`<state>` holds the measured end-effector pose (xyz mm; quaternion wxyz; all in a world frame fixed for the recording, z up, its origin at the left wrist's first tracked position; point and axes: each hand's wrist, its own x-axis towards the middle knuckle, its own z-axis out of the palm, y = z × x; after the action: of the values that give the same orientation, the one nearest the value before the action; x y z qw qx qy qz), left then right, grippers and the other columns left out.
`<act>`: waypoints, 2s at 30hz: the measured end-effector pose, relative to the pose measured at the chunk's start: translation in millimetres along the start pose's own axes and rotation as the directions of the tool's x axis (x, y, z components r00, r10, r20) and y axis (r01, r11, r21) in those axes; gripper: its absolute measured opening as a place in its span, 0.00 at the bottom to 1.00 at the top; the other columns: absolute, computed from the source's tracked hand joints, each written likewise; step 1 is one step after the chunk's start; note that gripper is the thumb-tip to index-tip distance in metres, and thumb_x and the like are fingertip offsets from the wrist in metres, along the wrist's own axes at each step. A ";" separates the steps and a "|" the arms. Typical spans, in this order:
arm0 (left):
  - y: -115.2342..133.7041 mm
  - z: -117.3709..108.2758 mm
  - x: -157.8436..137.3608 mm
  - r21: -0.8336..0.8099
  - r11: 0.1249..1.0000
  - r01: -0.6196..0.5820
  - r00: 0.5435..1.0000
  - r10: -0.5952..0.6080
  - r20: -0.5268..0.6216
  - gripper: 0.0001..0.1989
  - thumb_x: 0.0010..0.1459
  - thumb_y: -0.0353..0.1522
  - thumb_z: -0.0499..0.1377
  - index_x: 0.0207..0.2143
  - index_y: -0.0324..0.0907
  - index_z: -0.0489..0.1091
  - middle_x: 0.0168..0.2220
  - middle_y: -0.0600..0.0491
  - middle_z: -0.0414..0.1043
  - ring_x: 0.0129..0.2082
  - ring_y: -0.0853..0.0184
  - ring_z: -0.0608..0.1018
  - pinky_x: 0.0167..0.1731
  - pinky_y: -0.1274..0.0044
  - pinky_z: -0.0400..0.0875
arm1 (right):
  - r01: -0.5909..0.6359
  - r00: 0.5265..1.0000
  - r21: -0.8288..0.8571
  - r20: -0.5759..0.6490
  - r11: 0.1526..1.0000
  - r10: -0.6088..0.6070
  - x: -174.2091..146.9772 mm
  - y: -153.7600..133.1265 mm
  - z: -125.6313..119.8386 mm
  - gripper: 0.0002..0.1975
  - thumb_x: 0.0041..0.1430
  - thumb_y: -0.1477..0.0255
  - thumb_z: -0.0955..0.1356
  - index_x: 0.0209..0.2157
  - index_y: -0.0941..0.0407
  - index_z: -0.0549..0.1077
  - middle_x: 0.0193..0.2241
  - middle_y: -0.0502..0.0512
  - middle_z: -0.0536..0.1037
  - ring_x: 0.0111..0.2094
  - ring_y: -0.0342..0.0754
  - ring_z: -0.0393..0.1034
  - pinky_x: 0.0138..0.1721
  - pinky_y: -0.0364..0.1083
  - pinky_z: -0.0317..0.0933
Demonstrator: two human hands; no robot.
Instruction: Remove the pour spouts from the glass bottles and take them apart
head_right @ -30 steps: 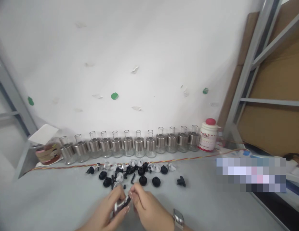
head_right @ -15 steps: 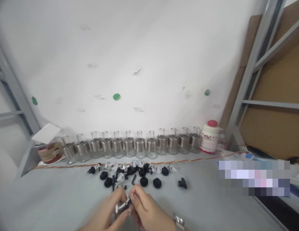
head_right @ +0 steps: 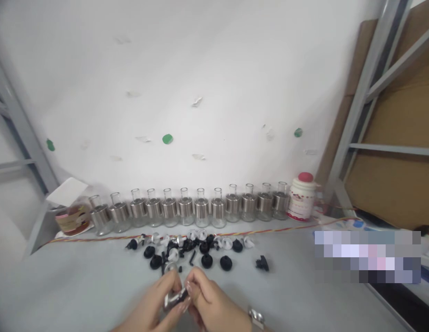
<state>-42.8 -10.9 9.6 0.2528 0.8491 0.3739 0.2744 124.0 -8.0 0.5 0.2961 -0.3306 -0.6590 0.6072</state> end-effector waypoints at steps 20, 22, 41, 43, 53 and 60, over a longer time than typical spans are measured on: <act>-2.7 1.9 -0.1 -0.099 0.994 0.057 0.998 -0.054 0.034 0.12 0.57 0.41 0.45 0.28 0.42 0.55 0.26 0.54 0.58 0.27 0.69 0.63 0.28 0.79 0.58 | 0.017 0.999 0.185 0.034 0.983 -0.023 9.8 12.8 -6.1 0.18 0.54 0.54 0.59 0.28 0.56 0.59 0.13 0.40 0.60 0.11 0.34 0.53 0.11 0.34 0.50; -3.4 2.1 0.0 -0.116 0.992 0.058 0.998 -0.055 0.031 0.12 0.57 0.41 0.44 0.29 0.42 0.56 0.27 0.54 0.59 0.27 0.69 0.64 0.29 0.79 0.58 | 0.007 1.000 0.190 0.021 0.982 -0.011 10.5 11.9 -5.6 0.18 0.54 0.54 0.59 0.28 0.55 0.58 0.13 0.40 0.60 0.10 0.34 0.52 0.11 0.34 0.49; -2.4 0.1 0.2 -0.099 0.992 0.073 0.997 -0.072 0.014 0.10 0.58 0.38 0.44 0.29 0.42 0.54 0.27 0.55 0.57 0.27 0.69 0.62 0.30 0.78 0.59 | 0.016 1.000 0.168 -0.009 0.986 -0.014 10.2 10.9 -8.6 0.19 0.53 0.53 0.60 0.28 0.56 0.59 0.13 0.40 0.61 0.11 0.34 0.54 0.11 0.34 0.50; -1.4 -1.0 0.0 -0.087 0.994 0.062 0.998 -0.061 0.020 0.10 0.56 0.39 0.46 0.29 0.42 0.54 0.27 0.54 0.57 0.28 0.69 0.62 0.29 0.78 0.59 | 0.005 1.000 0.172 -0.015 0.985 -0.003 10.1 10.5 -8.2 0.19 0.52 0.52 0.60 0.28 0.56 0.58 0.13 0.40 0.61 0.11 0.34 0.54 0.11 0.34 0.49; -2.6 2.9 2.3 -0.160 0.981 0.113 0.993 -0.108 0.042 0.18 0.43 0.40 0.60 0.27 0.43 0.52 0.26 0.57 0.52 0.24 0.72 0.60 0.22 0.82 0.59 | 0.028 1.000 0.166 -0.008 0.986 -0.027 8.3 9.5 -6.9 0.18 0.53 0.53 0.59 0.29 0.56 0.58 0.13 0.40 0.60 0.12 0.35 0.53 0.12 0.34 0.47; -5.9 7.0 1.1 -0.122 0.989 0.087 0.996 -0.083 0.030 0.18 0.43 0.41 0.60 0.25 0.43 0.52 0.25 0.57 0.54 0.24 0.71 0.60 0.21 0.81 0.58 | 0.027 0.999 0.206 0.039 0.978 -0.036 5.7 6.3 -4.2 0.20 0.51 0.51 0.60 0.28 0.56 0.58 0.14 0.41 0.61 0.14 0.35 0.54 0.13 0.35 0.48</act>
<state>-40.5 -8.1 1.2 0.3207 0.8185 0.3889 0.2754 124.5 -0.6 -5.5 0.3241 -0.2748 -0.6041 0.6742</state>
